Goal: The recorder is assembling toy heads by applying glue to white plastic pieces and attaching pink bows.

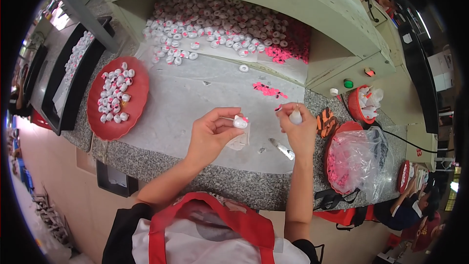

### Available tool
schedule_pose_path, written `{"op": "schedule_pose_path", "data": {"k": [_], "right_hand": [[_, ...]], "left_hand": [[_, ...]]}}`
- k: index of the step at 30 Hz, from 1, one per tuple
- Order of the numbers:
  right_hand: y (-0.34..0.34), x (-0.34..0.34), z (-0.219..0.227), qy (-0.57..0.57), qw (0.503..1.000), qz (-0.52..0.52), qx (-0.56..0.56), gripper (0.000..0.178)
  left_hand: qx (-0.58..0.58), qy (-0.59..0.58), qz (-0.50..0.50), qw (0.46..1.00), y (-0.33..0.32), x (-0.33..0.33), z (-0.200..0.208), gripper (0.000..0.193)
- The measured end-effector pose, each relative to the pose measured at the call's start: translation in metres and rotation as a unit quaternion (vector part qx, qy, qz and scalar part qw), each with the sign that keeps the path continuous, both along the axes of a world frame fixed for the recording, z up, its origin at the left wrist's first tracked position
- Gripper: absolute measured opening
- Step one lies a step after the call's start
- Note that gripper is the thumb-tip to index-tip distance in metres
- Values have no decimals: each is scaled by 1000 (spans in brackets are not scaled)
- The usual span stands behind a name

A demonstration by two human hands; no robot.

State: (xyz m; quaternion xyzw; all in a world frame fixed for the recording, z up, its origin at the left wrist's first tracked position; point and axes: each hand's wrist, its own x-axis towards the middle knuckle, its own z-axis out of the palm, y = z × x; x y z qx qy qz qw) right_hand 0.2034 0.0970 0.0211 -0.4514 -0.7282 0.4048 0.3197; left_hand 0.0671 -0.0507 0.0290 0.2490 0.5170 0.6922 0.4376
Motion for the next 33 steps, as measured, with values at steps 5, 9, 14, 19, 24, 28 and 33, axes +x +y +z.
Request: {"op": "schedule_pose_path", "data": {"k": [5, 9, 14, 19, 24, 28, 33], "right_hand": [[-19, 5, 7, 1, 999, -19, 43, 8], [-13, 22, -18, -98, 993, -64, -29, 11], [-61, -10, -24, -93, 990, 101, 14, 11], [-71, -37, -31, -221, 958, 129, 128, 15], [-64, -20, -29, -110, 986, 124, 35, 17], [-73, -12, 30, 105, 954, 104, -261, 14], [-84, -23, 44, 197, 959, 164, -118, 11]], "left_hand": [[19, 34, 20, 999, -7, -9, -2, 33], [7, 33, 75, 997, -14, -28, -27, 32], [5, 7, 122, 992, -21, -34, -28, 30], [12, 9, 116, 993, -26, -37, -19, 30], [26, 0, 104, 994, -27, -26, -13, 30], [45, 15, 58, 997, -21, -9, -7, 28], [74, 84, 44, 993, -17, -1, -2, 30]]}}
